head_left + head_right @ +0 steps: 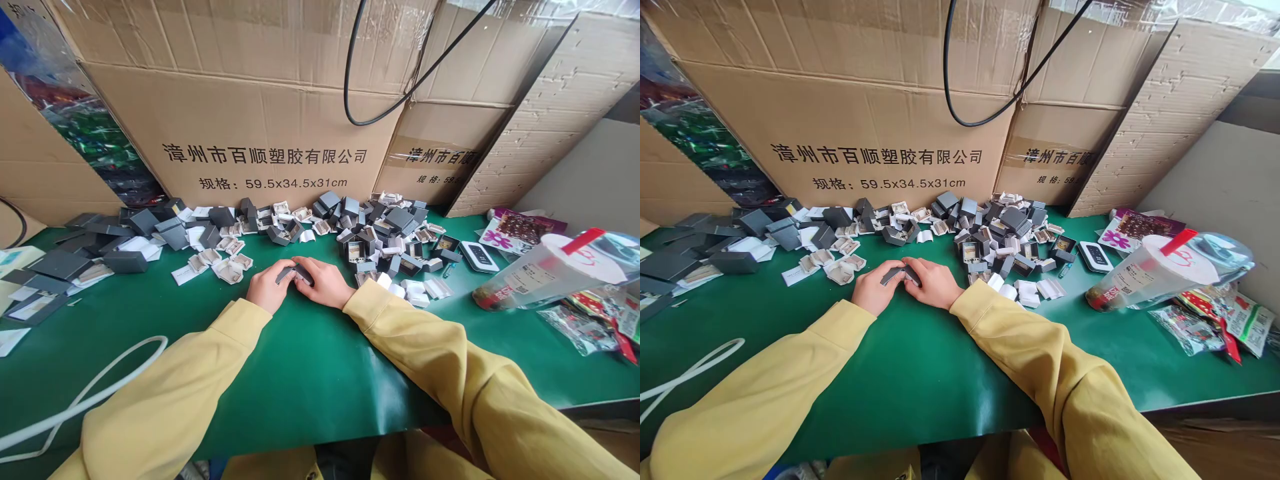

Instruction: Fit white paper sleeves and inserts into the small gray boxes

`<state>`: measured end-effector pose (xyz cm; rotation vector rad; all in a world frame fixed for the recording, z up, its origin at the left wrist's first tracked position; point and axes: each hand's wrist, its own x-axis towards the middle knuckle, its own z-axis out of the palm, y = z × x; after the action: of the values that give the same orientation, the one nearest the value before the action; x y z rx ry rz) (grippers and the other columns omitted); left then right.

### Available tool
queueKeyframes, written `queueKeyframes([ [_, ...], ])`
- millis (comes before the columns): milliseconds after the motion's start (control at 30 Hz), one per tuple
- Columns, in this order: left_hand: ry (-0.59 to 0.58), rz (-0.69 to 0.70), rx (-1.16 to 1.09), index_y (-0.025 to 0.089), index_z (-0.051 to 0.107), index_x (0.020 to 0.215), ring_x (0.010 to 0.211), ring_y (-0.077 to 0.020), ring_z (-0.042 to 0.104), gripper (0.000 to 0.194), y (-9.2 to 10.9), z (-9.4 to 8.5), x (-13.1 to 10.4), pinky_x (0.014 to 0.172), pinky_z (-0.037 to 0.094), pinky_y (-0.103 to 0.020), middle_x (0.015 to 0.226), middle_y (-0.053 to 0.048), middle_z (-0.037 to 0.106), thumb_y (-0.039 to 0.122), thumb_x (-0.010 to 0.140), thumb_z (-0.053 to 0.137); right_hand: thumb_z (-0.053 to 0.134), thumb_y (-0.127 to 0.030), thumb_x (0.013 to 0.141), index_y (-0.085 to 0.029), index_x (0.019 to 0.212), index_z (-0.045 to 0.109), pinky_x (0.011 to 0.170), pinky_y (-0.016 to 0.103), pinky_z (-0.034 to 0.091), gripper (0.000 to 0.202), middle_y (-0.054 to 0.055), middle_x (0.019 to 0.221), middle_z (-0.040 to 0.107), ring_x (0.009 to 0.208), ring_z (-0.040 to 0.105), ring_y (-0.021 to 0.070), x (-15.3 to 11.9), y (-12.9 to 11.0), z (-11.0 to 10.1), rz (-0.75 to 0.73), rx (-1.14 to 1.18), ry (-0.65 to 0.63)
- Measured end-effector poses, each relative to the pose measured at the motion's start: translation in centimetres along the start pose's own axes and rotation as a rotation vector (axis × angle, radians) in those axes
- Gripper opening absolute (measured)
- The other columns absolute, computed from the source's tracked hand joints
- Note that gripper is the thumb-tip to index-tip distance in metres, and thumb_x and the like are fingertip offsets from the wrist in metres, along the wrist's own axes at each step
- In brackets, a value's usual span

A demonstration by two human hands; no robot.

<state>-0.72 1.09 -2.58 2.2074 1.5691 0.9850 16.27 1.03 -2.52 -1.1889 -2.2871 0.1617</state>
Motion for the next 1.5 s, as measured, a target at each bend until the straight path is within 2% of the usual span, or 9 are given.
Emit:
queueKeyframes([
  [300, -0.008, 0.023, 0.021, 0.026, 0.061, 0.102, 0.086, -0.0191, 0.065, 0.026, -0.08, -0.23, 0.24, 0.079, 0.051, -0.029, 0.100, -0.002, 0.069, 0.036, 0.083, 0.046, 0.045, -0.034, 0.086, -0.019, 0.125, 0.045, 0.075, 0.026, 0.048, 0.041, 0.006, 0.108, 0.064, 0.091, 0.061, 0.0181, -0.04, -0.29, -0.17, 0.032, -0.013, 0.003],
  [500, -0.097, 0.069, 0.029, 0.022, 0.044, 0.126, 0.099, -0.0217, 0.063, 0.048, 0.41, -0.36, -0.11, 0.084, 0.050, -0.030, 0.120, -0.005, 0.060, 0.033, 0.080, 0.050, 0.043, -0.029, 0.086, -0.021, 0.122, 0.048, 0.074, 0.026, 0.048, 0.036, 0.005, 0.104, 0.064, 0.087, 0.062, 0.0176, -0.12, -0.12, -0.54, 0.145, -0.025, 0.073],
  [567, -0.110, 0.084, 0.034, 0.022, 0.044, 0.126, 0.102, -0.0217, 0.062, 0.047, 0.41, -0.28, -0.21, 0.087, 0.049, -0.030, 0.120, -0.005, 0.060, 0.031, 0.081, 0.048, 0.044, -0.029, 0.086, -0.022, 0.120, 0.049, 0.074, 0.027, 0.048, 0.035, 0.004, 0.106, 0.064, 0.086, 0.062, 0.0180, -0.06, -0.05, -0.51, 0.162, -0.024, 0.076],
  [733, -0.030, 0.109, 0.035, 0.023, 0.052, 0.119, 0.100, -0.0192, 0.063, 0.035, 0.36, 0.04, -0.10, 0.088, 0.048, -0.028, 0.116, -0.003, 0.063, 0.031, 0.086, 0.040, 0.042, -0.026, 0.087, -0.020, 0.117, 0.051, 0.073, 0.028, 0.049, 0.032, 0.005, 0.105, 0.064, 0.086, 0.063, 0.0187, 0.37, 0.20, -0.08, 0.160, -0.029, 0.054],
  [900, 0.044, 0.016, 0.117, 0.024, 0.051, 0.118, 0.093, -0.0227, 0.065, 0.037, 0.55, 0.01, 0.16, 0.078, 0.051, -0.031, 0.112, -0.005, 0.065, 0.035, 0.083, 0.047, 0.042, -0.031, 0.089, -0.021, 0.119, 0.049, 0.077, 0.027, 0.048, 0.033, 0.005, 0.109, 0.063, 0.091, 0.062, 0.0176, 0.53, 0.25, -0.08, 0.155, 0.042, 0.080],
  [1033, -0.003, -0.075, 0.193, 0.024, 0.052, 0.118, 0.086, -0.0259, 0.066, 0.037, 0.51, -0.33, 0.30, 0.067, 0.051, -0.032, 0.102, -0.007, 0.068, 0.036, 0.083, 0.047, 0.042, -0.041, 0.089, -0.021, 0.118, 0.051, 0.075, 0.027, 0.048, 0.036, 0.005, 0.106, 0.065, 0.089, 0.063, 0.0175, 0.31, -0.07, -0.45, 0.144, 0.061, 0.046],
  [1300, -0.036, -0.092, 0.333, 0.026, 0.055, 0.118, 0.074, -0.0266, 0.067, 0.037, 0.68, -0.30, 0.31, 0.064, 0.049, -0.033, 0.081, -0.006, 0.071, 0.031, 0.082, 0.045, 0.041, -0.028, 0.090, -0.021, 0.119, 0.049, 0.073, 0.026, 0.047, 0.031, 0.005, 0.102, 0.064, 0.082, 0.062, 0.0160, 0.42, 0.13, 0.34, 0.098, 0.004, 0.031],
  [1400, -0.004, -0.067, 0.240, 0.024, 0.054, 0.119, 0.085, -0.0262, 0.066, 0.040, 0.73, -0.31, 0.21, 0.074, 0.050, -0.034, 0.095, -0.007, 0.070, 0.031, 0.081, 0.048, 0.041, -0.030, 0.090, -0.023, 0.122, 0.047, 0.070, 0.025, 0.047, 0.033, 0.004, 0.100, 0.064, 0.083, 0.061, 0.0162, 0.41, 0.33, 0.15, 0.101, -0.049, 0.070],
  [1500, -0.038, 0.032, -0.050, 0.021, 0.047, 0.126, 0.102, -0.0245, 0.060, 0.049, 0.65, -0.64, 0.10, 0.086, 0.048, -0.035, 0.118, -0.008, 0.061, 0.037, 0.079, 0.052, 0.040, -0.032, 0.092, -0.021, 0.118, 0.052, 0.073, 0.027, 0.046, 0.031, 0.006, 0.093, 0.064, 0.086, 0.058, 0.0175, 0.39, 0.59, -0.29, 0.054, -0.108, 0.150],
])
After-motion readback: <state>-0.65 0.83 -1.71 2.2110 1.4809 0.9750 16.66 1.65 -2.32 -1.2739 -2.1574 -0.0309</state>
